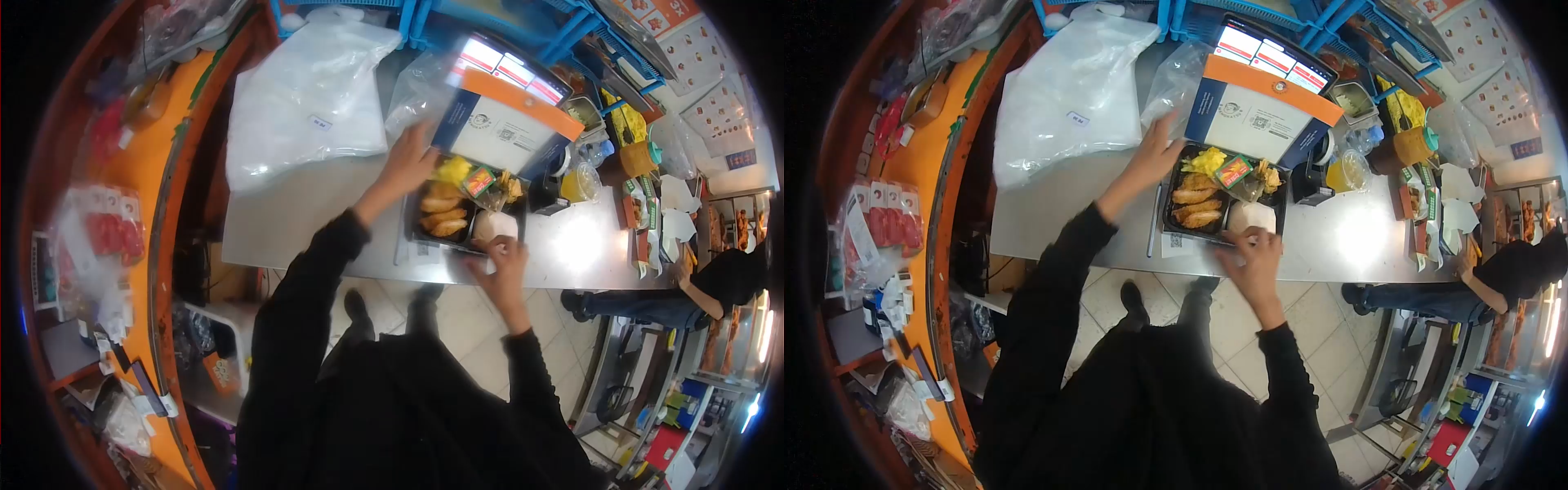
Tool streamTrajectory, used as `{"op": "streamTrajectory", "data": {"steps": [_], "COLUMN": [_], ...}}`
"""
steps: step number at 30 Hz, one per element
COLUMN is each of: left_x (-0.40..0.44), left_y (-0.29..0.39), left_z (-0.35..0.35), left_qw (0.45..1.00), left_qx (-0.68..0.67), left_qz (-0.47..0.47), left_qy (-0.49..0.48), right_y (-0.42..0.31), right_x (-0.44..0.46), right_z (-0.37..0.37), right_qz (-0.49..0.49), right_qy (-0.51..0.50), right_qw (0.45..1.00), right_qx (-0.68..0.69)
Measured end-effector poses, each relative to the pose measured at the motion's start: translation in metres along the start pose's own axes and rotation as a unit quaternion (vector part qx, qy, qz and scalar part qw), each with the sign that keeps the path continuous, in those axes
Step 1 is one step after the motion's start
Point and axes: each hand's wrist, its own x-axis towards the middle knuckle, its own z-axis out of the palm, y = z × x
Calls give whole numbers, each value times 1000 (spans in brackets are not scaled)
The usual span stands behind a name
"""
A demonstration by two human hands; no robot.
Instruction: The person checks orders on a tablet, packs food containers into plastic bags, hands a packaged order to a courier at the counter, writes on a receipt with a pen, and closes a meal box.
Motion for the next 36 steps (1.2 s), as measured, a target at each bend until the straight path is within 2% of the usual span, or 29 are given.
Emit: {"op": "streamTrajectory", "data": {"steps": [1,3,5,6,8,13,15,19,33,35,36], "left_x": [-22,-70,-95,-100,-103,-108,-112,-114,-113,-108,-101], "left_y": [-6,-13,-19,-18,-16,-18,-17,-16,-18,-24,-25], "left_z": [-9,-18,-19,-22,-25,-17,-16,-14,-20,-20,-18], "left_qw": [997,976,972,969,966,972,961,965,975,983,990], "left_qx": [-13,152,159,166,186,182,233,224,174,137,97], "left_qz": [-31,32,38,47,56,47,80,53,59,54,46], "left_qy": [-68,-152,-168,-177,-172,-142,-129,-126,-125,-106,-90], "right_y": [-10,-7,-4,-2,-5,7,7,7,5,3,2], "right_x": [-2,3,5,9,16,14,14,12,5,11,17], "right_z": [6,32,40,38,31,20,17,16,15,5,-9], "right_qz": [-3,-18,-38,-30,-4,14,47,49,36,-56,-66], "right_qy": [4,14,16,13,24,20,23,15,25,-63,-94], "right_qw": [999,998,995,998,1000,999,997,998,999,996,993], "right_qx": [-34,-62,-89,-55,12,35,48,33,3,7,-6]}}
